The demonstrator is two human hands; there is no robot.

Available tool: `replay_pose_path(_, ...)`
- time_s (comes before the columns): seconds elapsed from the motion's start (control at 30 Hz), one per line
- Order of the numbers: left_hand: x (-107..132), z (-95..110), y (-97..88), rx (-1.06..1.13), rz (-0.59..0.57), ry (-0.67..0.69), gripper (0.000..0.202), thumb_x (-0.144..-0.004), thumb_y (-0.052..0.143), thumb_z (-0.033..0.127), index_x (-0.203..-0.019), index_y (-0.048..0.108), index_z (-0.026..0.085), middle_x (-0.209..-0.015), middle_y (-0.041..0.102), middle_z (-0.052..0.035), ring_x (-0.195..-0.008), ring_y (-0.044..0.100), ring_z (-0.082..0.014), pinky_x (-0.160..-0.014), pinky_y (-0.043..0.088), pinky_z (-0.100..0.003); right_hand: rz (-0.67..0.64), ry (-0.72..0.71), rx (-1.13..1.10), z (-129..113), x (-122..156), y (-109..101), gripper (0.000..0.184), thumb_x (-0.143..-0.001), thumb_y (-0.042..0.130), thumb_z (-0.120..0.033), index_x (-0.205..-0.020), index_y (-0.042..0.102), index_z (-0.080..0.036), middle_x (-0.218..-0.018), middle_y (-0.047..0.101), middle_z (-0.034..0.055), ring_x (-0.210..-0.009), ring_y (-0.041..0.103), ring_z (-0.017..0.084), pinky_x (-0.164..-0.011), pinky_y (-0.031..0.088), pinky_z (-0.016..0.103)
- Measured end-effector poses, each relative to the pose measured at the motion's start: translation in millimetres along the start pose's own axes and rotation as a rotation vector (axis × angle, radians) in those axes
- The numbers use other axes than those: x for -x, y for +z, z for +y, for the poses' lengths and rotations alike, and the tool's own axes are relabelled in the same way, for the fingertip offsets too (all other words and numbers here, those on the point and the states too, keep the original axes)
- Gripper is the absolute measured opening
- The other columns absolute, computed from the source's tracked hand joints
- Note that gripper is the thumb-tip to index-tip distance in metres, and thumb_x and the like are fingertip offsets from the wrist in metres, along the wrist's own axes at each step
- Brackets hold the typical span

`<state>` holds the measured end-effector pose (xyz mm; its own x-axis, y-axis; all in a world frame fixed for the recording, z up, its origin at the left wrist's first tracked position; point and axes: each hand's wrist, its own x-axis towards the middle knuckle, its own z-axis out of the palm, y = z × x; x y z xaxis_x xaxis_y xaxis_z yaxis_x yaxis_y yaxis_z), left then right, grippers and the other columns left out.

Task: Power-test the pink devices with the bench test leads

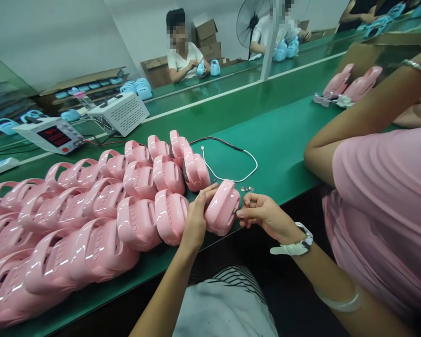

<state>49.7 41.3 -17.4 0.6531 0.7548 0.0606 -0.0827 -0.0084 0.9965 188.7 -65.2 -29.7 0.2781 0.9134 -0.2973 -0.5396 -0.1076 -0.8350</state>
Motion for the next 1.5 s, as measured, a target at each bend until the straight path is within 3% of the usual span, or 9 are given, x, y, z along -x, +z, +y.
replay_pose_path(0.1, -4.7, 4.6, 3.2, 0.034, 0.005, -0.086, 0.036, -0.081, 0.056, 0.045, -0.091, 0.073, 0.015, -0.114, 0.066, -0.0082, -0.116, 0.053, -0.0273, -0.103, 0.038, -0.036, -0.028, 0.003, 0.018, -2.4, 4.7, -4.4, 0.045, -0.051, 0.086, -0.022, -0.065, 0.044, -0.017, -0.056, 0.061, -0.0041, -0.048, 0.062, 0.012, -0.043, 0.044, 0.015)
replay_pose_path(0.23, -10.1, 2.5, 8.7, 0.1, 0.045, -0.187, 0.029, -0.065, 0.07, 0.035, -0.087, 0.071, 0.016, -0.094, 0.07, -0.0045, -0.087, 0.061, -0.0201, -0.074, 0.046, -0.026, -0.03, 0.001, 0.052, -4.6, 8.5, -7.1, 0.044, -0.052, 0.087, -0.023, -0.065, 0.045, -0.017, -0.057, 0.061, -0.0037, -0.047, 0.062, 0.012, -0.044, 0.045, 0.016)
replay_pose_path(0.4, -13.1, -2.3, 9.0, 0.138, -0.101, -0.195, 0.039, -0.066, 0.071, 0.029, -0.103, 0.067, 0.019, -0.104, 0.069, -0.0035, -0.093, 0.061, -0.019, -0.072, 0.046, -0.021, -0.031, 0.003, 0.041, -3.5, 7.4, -5.4, 0.047, -0.049, 0.088, -0.023, -0.063, 0.044, -0.017, -0.055, 0.058, -0.0053, -0.04, 0.055, 0.009, -0.041, 0.045, 0.017)
replay_pose_path(0.5, -13.1, -2.5, 9.4, 0.154, -0.105, -0.207, 0.039, -0.066, 0.069, 0.028, -0.103, 0.066, 0.017, -0.103, 0.069, -0.004, -0.094, 0.062, -0.0203, -0.069, 0.046, -0.021, -0.05, 0.0, 0.018, -2.4, 6.4, -4.5, 0.05, -0.048, 0.089, -0.023, -0.063, 0.042, -0.018, -0.055, 0.057, -0.0062, -0.036, 0.05, 0.007, -0.036, 0.038, 0.016)
replay_pose_path(0.7, -12.1, -5.5, 10.7, 0.152, -0.072, -0.184, 0.034, -0.067, 0.067, 0.027, -0.101, 0.067, 0.019, -0.106, 0.068, -0.0031, -0.098, 0.061, -0.0214, -0.077, 0.048, -0.023, 0.025, -0.129, 0.118, 0.7, 6.6, -1.4, 0.048, -0.052, 0.088, -0.031, -0.066, 0.044, -0.019, -0.059, 0.054, -0.006, -0.044, 0.044, 0.006, -0.039, 0.033, 0.017)
replay_pose_path(0.87, -12.2, -8.9, 8.7, 0.153, -0.082, -0.142, 0.033, -0.071, 0.064, 0.025, -0.103, 0.067, 0.02, -0.111, 0.066, -0.0021, -0.105, 0.058, -0.0212, -0.084, 0.046, -0.023, 0.212, -0.291, 0.196, 19.6, 5.5, 1.7, 0.05, -0.05, 0.09, -0.037, -0.072, 0.048, -0.02, -0.05, 0.033, -0.0112, -0.046, 0.029, 0.006, -0.043, 0.028, 0.019)
replay_pose_path(1.07, -12.8, -12.0, 8.8, 0.137, -0.099, -0.133, 0.033, -0.072, 0.064, 0.027, -0.104, 0.066, 0.02, -0.113, 0.066, -0.0032, -0.106, 0.058, -0.0221, -0.086, 0.045, -0.025, 0.097, -0.237, 0.053, 27.9, 7.2, -3.2, 0.043, -0.059, 0.085, -0.038, -0.077, 0.051, -0.02, -0.055, 0.041, -0.0084, -0.052, 0.038, 0.008, -0.055, 0.039, 0.021)
replay_pose_path(1.23, -14.8, -14.5, 8.8, 0.128, -0.088, -0.128, 0.035, -0.069, 0.065, 0.029, -0.103, 0.067, 0.021, -0.107, 0.067, -0.0029, -0.102, 0.059, -0.0227, -0.084, 0.046, -0.026, 0.124, -0.221, 0.041, 23.5, 7.8, -4.0, 0.044, -0.056, 0.087, -0.036, -0.075, 0.05, -0.02, -0.057, 0.044, -0.0076, -0.053, 0.039, 0.008, -0.053, 0.037, 0.021)
replay_pose_path(1.5, -13.8, -13.3, 11.3, 0.116, -0.018, -0.232, 0.052, -0.062, 0.067, 0.035, -0.108, 0.064, 0.01, -0.128, 0.057, -0.0154, -0.123, 0.048, -0.0348, -0.108, 0.033, -0.045, 0.178, -0.19, -0.061, 22.7, 7.3, 2.0, 0.047, -0.05, 0.09, -0.03, -0.075, 0.052, -0.019, -0.058, 0.045, -0.0078, -0.053, 0.039, 0.007, -0.05, 0.034, 0.018)
